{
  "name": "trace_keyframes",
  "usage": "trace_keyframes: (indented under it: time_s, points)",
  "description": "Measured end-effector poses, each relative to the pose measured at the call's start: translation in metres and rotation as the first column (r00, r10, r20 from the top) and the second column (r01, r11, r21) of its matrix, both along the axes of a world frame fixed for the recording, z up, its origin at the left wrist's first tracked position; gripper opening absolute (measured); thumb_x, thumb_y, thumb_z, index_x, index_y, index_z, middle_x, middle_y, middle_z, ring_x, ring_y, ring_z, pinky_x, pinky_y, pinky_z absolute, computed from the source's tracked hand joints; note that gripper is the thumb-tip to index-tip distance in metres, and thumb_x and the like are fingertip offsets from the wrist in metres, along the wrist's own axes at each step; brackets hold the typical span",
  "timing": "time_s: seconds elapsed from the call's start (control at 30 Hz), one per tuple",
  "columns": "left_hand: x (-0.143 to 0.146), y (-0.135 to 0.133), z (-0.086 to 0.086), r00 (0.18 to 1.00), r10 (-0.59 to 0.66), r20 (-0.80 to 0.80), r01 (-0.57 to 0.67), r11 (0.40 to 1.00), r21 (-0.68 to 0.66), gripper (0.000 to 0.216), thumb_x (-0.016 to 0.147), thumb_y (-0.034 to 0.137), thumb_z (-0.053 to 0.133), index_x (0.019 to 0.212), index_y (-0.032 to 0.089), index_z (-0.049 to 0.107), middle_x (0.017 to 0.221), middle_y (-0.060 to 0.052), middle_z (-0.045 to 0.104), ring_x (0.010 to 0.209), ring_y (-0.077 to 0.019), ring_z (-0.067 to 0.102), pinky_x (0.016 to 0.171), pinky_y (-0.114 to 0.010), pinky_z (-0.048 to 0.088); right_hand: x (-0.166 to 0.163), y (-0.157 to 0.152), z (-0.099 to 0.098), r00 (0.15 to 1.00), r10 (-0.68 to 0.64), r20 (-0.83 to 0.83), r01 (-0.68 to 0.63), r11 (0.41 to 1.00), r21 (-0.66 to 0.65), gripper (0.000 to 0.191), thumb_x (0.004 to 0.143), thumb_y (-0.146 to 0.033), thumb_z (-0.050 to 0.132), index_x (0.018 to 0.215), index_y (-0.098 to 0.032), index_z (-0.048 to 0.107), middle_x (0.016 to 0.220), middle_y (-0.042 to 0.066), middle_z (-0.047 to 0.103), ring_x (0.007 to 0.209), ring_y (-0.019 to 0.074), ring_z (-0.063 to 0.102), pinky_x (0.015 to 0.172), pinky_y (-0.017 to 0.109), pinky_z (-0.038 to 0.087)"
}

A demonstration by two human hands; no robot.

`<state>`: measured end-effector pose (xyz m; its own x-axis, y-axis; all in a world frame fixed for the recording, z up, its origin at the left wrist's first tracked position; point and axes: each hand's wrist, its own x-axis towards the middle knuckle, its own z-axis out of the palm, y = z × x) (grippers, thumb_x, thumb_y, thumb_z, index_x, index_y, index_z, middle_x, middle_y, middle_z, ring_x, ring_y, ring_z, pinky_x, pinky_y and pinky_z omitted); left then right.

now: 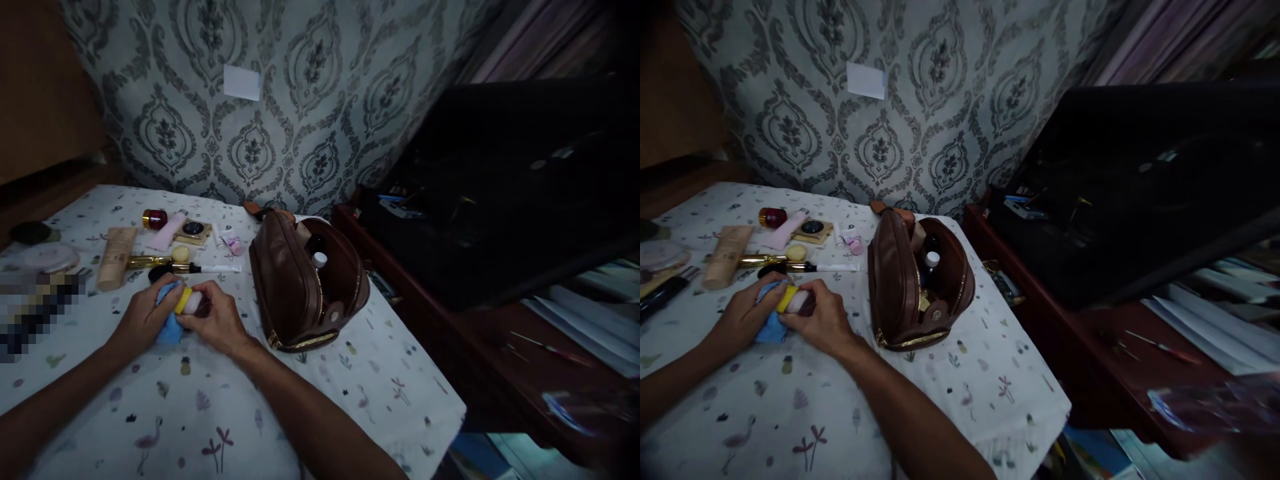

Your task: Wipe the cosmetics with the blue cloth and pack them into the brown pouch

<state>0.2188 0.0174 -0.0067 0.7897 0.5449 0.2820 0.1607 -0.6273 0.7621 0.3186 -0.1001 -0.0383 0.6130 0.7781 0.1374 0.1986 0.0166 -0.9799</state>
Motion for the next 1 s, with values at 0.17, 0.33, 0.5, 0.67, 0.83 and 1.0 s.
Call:
trace_keyframes:
  time_s: [0.17, 0.33, 0.5, 0.67, 0.83, 1.0]
  points:
    - [-0.002, 0.000, -0.002, 1.000, -0.011, 0.000, 0.011, 0.999, 0.040, 0.045, 0.090, 0.061, 0.041, 0.092, 0.021, 0.061, 0.074, 0.001, 0.062, 0.068, -0.0191, 0.057, 0.063, -0.026, 0.044, 0.001, 0.001, -0.001, 0.995, 0.049, -0.085, -0.044, 0.997, 0.065, 0.050, 0.060, -0.043, 0.084, 0.096, -0.024, 0.056, 0.085, -0.004, 0.063, 0.076, 0.0147, 0.058, 0.071, 0.027, 0.049]
    - [-0.002, 0.001, -0.002, 1.000, -0.020, 0.015, 0.020, 0.998, 0.052, 0.043, 0.090, 0.059, 0.042, 0.088, 0.021, 0.061, 0.073, 0.002, 0.062, 0.066, -0.0182, 0.056, 0.062, -0.025, 0.044, 0.001, 0.002, -0.002, 0.977, 0.102, -0.185, -0.084, 0.991, 0.104, 0.049, 0.060, -0.044, 0.084, 0.093, -0.024, 0.053, 0.082, -0.004, 0.062, 0.075, 0.0144, 0.058, 0.070, 0.027, 0.050]
    - [-0.002, -0.002, 0.001, 1.000, -0.017, 0.002, 0.017, 0.999, 0.052, 0.043, 0.090, 0.059, 0.040, 0.089, 0.021, 0.061, 0.073, 0.001, 0.063, 0.068, -0.0185, 0.057, 0.062, -0.025, 0.045, 0.001, 0.002, -0.001, 0.958, 0.149, -0.246, -0.113, 0.982, 0.153, 0.050, 0.058, -0.045, 0.084, 0.091, -0.023, 0.053, 0.082, -0.004, 0.061, 0.072, 0.0134, 0.056, 0.067, 0.026, 0.048]
    - [-0.002, -0.002, 0.001, 0.998, -0.060, -0.019, 0.061, 0.997, 0.043, 0.042, 0.093, 0.055, 0.038, 0.090, 0.019, 0.060, 0.074, 0.002, 0.061, 0.068, -0.0167, 0.057, 0.063, -0.025, 0.044, 0.001, 0.000, 0.005, 0.959, 0.159, -0.233, -0.127, 0.981, 0.147, 0.048, 0.059, -0.044, 0.083, 0.089, -0.023, 0.053, 0.079, -0.005, 0.060, 0.071, 0.0132, 0.056, 0.067, 0.026, 0.047]
    - [-0.001, 0.004, -0.004, 0.993, -0.110, 0.049, 0.111, 0.993, -0.033, 0.043, 0.094, 0.053, 0.041, 0.103, 0.017, 0.062, 0.086, -0.002, 0.066, 0.079, -0.0195, 0.062, 0.074, -0.027, 0.048, 0.005, 0.001, 0.006, 0.935, 0.179, -0.307, -0.126, 0.975, 0.186, 0.045, 0.061, -0.046, 0.082, 0.087, -0.022, 0.053, 0.076, -0.004, 0.061, 0.067, 0.0132, 0.057, 0.061, 0.025, 0.046]
    - [0.000, 0.007, -0.008, 0.968, -0.219, 0.122, 0.231, 0.968, -0.101, 0.049, 0.092, 0.049, 0.049, 0.126, 0.016, 0.057, 0.106, -0.008, 0.068, 0.097, -0.0237, 0.064, 0.088, -0.031, 0.050, 0.013, 0.002, 0.004, 0.886, 0.209, -0.413, -0.124, 0.967, 0.223, 0.052, 0.066, -0.062, 0.077, 0.093, -0.021, 0.057, 0.070, -0.002, 0.063, 0.055, 0.0138, 0.059, 0.047, 0.024, 0.041]
